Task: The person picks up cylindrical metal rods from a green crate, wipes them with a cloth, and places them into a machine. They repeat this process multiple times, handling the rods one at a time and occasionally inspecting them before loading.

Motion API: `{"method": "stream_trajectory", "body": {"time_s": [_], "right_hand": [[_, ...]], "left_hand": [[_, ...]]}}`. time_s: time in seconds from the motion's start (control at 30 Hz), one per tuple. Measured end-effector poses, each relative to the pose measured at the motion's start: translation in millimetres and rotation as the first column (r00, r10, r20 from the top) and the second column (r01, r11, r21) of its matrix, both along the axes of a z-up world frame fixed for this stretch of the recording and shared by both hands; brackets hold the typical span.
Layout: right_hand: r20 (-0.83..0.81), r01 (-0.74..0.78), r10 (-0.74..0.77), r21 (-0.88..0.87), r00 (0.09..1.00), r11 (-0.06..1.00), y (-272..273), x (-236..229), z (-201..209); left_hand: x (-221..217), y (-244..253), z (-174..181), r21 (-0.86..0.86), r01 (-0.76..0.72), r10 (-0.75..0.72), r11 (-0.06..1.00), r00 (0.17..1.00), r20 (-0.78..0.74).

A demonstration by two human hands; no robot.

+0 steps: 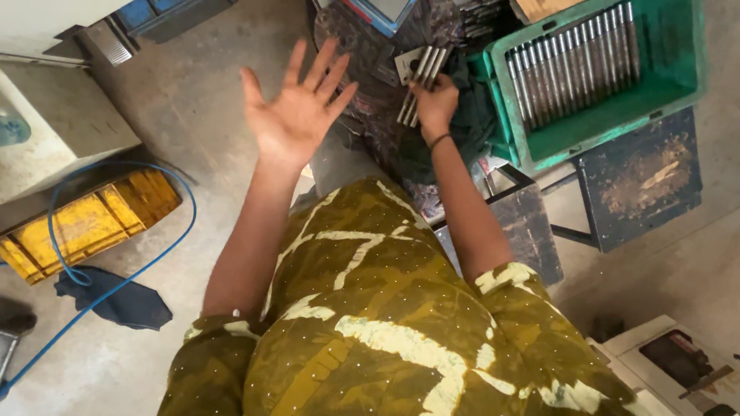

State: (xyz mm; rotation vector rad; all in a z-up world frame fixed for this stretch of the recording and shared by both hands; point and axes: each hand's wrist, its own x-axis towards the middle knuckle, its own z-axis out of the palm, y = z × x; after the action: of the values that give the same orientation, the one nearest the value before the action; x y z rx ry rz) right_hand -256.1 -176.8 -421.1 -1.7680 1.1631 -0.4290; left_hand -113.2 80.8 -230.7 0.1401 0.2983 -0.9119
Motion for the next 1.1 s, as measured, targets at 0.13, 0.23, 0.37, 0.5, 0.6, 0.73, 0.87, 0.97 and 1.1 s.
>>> {"method": "stream_trajectory", "body": {"time_s": [0.13, 0.23, 0.37, 0.5, 0.6, 0.73, 0.87, 0.97, 1.1], "right_hand": [[-0.264, -0.059, -0.010, -0.254, 0.965, 0.965, 3, 12, 26], [-0.366, -0.180, 0.058, -0.307, 0.929, 0.934, 8, 4, 66], [-0.432, -0.416, 0.207, -0.472, 0.878, 0.778, 15, -33, 117], [-0.600, -0.631, 0.293, -0.486, 0.744, 0.604, 17, -77, 128], [-0.554, -0.579, 0.288, -0.467, 0.781, 0.668, 15, -91, 115], [-0.241, -0.302, 0.196, -0.565, 0.950, 0.768, 13, -88, 109], [-0.012, -0.116, 0.138, -0.618, 0.990, 0.777, 20, -84, 147], [0.215, -0.070, 0.175, -0.422, 0.961, 0.904, 30, -75, 195], [0.214, -0.236, 0.328, -0.365, 0.920, 0.901, 65, -59, 245]], "left_hand": [[5, -10, 50, -0.113, 0.089, -0.060, 0.990, 0.970, 0.236], [4, -17, 63, -0.098, 0.108, -0.085, 0.989, 0.973, 0.213], [-6, -17, 46, -0.099, 0.102, -0.087, 0.990, 0.986, 0.143], [-23, -26, 1, 0.119, 0.180, -0.187, 0.976, 0.981, 0.047], [-34, -41, -31, 0.346, 0.269, -0.283, 0.899, 0.959, -0.010], [-48, -58, -49, 0.439, 0.316, -0.364, 0.841, 0.931, 0.026], [-67, -74, -52, 0.584, 0.334, -0.461, 0.739, 0.884, 0.077], [-83, -101, -63, 0.601, 0.412, -0.460, 0.684, 0.884, -0.083], [-113, -136, -93, 0.102, 0.376, -0.376, 0.921, 0.926, -0.025]]}}
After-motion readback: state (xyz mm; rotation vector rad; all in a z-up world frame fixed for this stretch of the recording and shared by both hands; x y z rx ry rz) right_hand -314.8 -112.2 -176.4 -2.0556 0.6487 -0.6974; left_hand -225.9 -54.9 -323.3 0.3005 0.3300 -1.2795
